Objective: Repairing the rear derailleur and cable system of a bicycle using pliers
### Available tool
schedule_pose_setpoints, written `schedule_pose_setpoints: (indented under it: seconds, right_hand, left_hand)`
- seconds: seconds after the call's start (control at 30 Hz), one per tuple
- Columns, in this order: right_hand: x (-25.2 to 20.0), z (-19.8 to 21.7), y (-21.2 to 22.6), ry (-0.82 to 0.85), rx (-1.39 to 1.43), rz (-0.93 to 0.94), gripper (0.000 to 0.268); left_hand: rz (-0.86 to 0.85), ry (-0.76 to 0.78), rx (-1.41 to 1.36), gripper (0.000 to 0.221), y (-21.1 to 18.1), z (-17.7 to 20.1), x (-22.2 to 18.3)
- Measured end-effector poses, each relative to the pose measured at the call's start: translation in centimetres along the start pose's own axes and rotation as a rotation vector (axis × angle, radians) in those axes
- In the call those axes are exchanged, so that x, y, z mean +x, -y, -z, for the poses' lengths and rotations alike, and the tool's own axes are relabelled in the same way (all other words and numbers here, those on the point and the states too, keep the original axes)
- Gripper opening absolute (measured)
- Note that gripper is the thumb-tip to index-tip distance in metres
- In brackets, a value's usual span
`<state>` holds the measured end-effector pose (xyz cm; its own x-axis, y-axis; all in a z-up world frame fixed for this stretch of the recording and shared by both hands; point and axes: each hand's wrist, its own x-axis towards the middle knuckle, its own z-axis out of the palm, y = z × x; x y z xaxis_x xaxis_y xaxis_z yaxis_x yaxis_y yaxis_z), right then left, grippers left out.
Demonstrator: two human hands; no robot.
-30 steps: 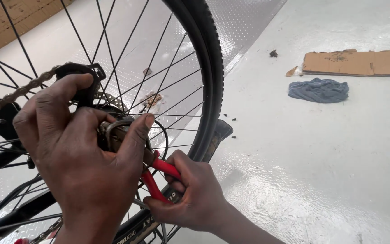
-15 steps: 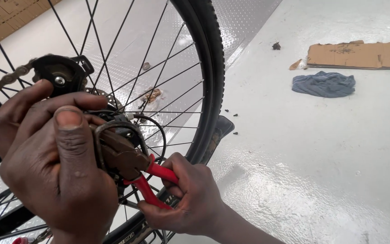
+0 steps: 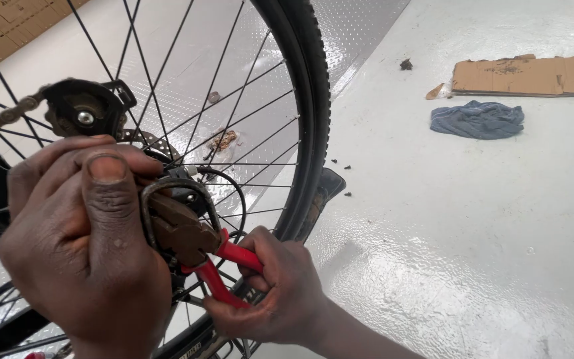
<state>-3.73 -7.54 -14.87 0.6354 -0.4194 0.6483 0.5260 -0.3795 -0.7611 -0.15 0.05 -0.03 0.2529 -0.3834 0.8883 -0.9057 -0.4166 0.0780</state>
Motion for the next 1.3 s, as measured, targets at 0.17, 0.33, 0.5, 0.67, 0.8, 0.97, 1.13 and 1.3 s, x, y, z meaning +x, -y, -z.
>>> schedule_pose_setpoints:
  seconds: [0.17,0.33,0.5,0.67,0.8,0.97,1.13,1.3]
  right_hand:
    - [0.3,-2.3,-0.1,-0.072,-0.024,0.11,0.044]
    - [0.3,0.6,1.7,0.056,-0.027,0.03,0.037]
    - [1.2,1.6,0.9,0.244,0.167,-0.091,0.044]
    - [0.4,0.7,-0.2,0.19,0.231,0.018,0.062]
    - [-0.3,-0.5,0.9,0.073,0.091,-0.002,0.052]
    - [-1.2,-0.1,1.9,0.106,0.053,-0.106,0.049]
    - [-1.5,-0.3,0.7,0.085,0.117,0.021,0.047]
    - [-1.7,-0.4,0.8,0.051,0.051,0.013,0.048]
  left_hand:
    - [-0.012,0.05,-0.012,0.041,0.2,1.7,0.2]
    - [-0.005,0.144,0.024,0.034,0.0,1.8,-0.4]
    - [-0.007,0.25,-0.102,0.037,1.3,2.6,0.9]
    - [-0.049,0.337,-0.155,0.029,1.9,3.7,1.0]
    - [-0.132,0.268,-0.157,0.017,1.9,3.3,1.1]
    - [-0.222,0.227,-0.14,0.017,1.4,3.0,0.8]
    - [-0.144,0.279,-0.161,0.007,1.2,3.3,0.7]
    - [-0.155,0.231,-0.208,0.003,1.1,3.3,0.8]
